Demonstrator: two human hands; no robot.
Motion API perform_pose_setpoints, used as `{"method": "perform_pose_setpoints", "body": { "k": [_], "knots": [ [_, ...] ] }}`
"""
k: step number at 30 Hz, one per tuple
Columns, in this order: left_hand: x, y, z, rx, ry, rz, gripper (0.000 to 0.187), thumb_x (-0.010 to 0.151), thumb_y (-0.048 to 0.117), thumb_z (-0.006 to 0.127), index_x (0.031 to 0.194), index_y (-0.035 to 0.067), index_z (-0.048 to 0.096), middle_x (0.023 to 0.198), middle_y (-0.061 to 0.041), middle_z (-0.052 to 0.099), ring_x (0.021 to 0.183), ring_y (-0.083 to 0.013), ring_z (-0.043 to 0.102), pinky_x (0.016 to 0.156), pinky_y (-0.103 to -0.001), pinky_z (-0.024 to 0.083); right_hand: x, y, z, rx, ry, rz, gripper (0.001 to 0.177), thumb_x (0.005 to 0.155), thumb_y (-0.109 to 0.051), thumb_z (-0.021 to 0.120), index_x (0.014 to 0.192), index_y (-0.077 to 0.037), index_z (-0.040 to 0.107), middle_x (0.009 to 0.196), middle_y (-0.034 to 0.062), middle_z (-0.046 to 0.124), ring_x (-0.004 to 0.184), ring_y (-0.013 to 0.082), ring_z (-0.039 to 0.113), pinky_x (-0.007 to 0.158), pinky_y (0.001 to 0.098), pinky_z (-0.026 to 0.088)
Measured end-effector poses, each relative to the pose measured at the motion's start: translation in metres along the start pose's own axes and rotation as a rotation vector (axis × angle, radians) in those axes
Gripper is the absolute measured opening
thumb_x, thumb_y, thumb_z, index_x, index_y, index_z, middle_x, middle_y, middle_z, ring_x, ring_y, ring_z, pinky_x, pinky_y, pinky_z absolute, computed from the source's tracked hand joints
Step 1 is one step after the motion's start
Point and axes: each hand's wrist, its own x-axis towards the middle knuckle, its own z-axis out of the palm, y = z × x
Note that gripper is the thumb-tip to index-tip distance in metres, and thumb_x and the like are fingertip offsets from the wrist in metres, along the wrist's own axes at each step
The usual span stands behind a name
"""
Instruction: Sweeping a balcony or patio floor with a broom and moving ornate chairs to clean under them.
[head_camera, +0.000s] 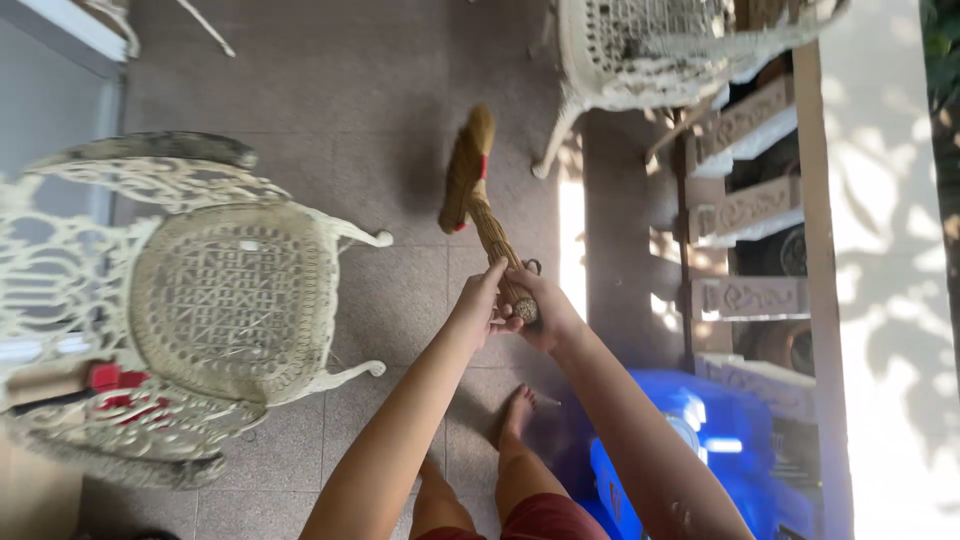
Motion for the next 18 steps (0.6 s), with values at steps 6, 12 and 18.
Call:
{"method": "perform_pose_setpoints", "body": {
  "k": [6,12,18],
  "knots": [
    [-0.053,0.036,-0.079,-0.208,-0.141,0.089,0.051,0.096,0.05,0.058,0.112,0.002,0.063,0.08,-0.008,0.07,0.055,-0.0104,0.061,0.044,-0.024,0.05,-0.051,0.043,0.125,-0.153,0.067,-0.079,0.023,0.098,-0.024,0.054,0.112,-0.005,0.05,0.084,0.0081,0.062,0.053,0.0143,0.058,0.037,0.0222,0.043],
    [-0.162,0.099,-0.153,0.141,-0.092,0.249,0.036,0.091,0.033,0.068,0.099,-0.002,0.073,0.076,-0.011,0.072,0.06,-0.0169,0.069,0.051,-0.027,0.056,-0.078,0.129,0.233,-0.169,-0.097,-0.236,0.023,0.104,-0.024,0.051,0.113,-0.003,0.047,0.09,0.0111,0.061,0.063,0.0143,0.06,0.046,0.0238,0.048],
    [-0.238,0.127,-0.268,0.119,0.013,0.356,0.025,0.086,0.014,0.069,0.102,-0.003,0.061,0.079,-0.015,0.073,0.065,-0.0235,0.074,0.057,-0.038,0.063,-0.053,0.235,0.323,-0.223,-0.296,-0.209,0.03,0.104,-0.029,0.047,0.119,-0.003,0.051,0.097,0.0114,0.064,0.074,0.0202,0.064,0.057,0.0334,0.054]
  ]
}}
